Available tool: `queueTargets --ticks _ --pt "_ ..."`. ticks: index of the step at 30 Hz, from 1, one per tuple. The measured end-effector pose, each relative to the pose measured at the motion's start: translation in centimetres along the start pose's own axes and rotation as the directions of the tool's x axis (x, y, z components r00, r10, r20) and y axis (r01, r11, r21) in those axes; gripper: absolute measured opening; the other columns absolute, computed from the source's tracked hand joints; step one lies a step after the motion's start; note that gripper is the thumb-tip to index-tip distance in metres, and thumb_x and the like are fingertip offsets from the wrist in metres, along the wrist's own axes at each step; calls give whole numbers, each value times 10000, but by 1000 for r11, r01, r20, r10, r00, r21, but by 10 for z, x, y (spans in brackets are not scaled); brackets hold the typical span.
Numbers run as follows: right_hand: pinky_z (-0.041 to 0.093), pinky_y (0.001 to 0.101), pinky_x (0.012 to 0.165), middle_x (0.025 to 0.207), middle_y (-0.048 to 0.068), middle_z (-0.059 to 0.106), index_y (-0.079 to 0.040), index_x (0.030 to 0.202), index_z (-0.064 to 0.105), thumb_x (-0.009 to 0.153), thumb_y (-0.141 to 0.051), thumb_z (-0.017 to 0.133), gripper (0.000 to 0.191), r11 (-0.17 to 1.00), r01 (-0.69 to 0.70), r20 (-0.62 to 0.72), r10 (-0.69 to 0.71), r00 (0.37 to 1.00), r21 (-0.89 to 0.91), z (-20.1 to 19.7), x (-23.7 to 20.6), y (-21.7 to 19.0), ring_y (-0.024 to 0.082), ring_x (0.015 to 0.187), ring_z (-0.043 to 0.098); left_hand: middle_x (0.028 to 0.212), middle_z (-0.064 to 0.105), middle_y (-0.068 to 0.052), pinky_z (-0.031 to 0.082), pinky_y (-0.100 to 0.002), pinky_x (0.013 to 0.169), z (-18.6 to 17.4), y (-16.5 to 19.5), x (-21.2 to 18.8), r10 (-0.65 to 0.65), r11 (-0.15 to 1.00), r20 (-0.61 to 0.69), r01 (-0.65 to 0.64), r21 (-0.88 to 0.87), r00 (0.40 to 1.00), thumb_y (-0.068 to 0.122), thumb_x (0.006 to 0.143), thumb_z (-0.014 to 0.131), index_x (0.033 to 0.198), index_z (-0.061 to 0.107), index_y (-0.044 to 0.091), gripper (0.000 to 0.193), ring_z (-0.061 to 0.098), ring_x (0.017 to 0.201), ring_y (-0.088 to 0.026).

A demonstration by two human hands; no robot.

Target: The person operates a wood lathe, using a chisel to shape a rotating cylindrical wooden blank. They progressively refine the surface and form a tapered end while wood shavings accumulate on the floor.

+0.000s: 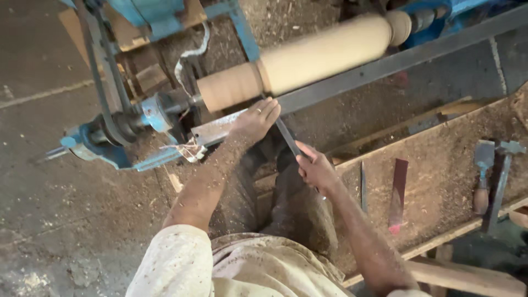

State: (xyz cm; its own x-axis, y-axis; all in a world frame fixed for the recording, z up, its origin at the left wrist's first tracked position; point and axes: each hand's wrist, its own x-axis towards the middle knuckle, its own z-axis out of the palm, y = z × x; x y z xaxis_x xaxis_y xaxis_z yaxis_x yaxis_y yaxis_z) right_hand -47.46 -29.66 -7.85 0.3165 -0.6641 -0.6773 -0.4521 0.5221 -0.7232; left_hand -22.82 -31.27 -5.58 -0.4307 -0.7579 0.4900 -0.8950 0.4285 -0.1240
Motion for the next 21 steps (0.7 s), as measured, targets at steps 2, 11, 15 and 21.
queueTargets --ticks 2,11,15,21 --pt "347 259 369 585 -23 515 -268 1499 520 993 -221 592 513 1000 5 20 -5 1000 20 1 1 -4 76 414 414 1312 669 -143 512 -379 1081 5 -1 -1 -28 1000 -8 28 -14 1000 198 943 551 1268 626 5 386 629 1264 -283" --pt "337 272 349 575 -11 507 -262 1493 542 996 -185 583 504 998 -11 -12 12 1000 69 12 -3 -10 88 402 415 1331 666 -129 534 -372 1070 19 0 -2 -88 995 -6 88 -36 996 200 1009 542 1261 623 3 330 637 1269 -286" --pt "337 274 355 580 -11 500 -270 1494 537 1004 -194 574 497 994 -61 -24 63 998 87 16 -4 -14 91 407 401 1369 651 -138 528 -364 1081 16 0 -2 -83 996 14 83 -22 996 181 975 538 1302 613 -2 382 629 1293 -288" --pt "339 279 361 586 -4 501 -246 1503 539 1010 -188 579 498 996 -12 -36 15 999 87 22 -14 -16 98 413 414 1382 637 -170 512 -390 1090 -4 3 -1 -32 999 14 32 39 999 198 956 534 1314 621 -18 427 614 1295 -314"
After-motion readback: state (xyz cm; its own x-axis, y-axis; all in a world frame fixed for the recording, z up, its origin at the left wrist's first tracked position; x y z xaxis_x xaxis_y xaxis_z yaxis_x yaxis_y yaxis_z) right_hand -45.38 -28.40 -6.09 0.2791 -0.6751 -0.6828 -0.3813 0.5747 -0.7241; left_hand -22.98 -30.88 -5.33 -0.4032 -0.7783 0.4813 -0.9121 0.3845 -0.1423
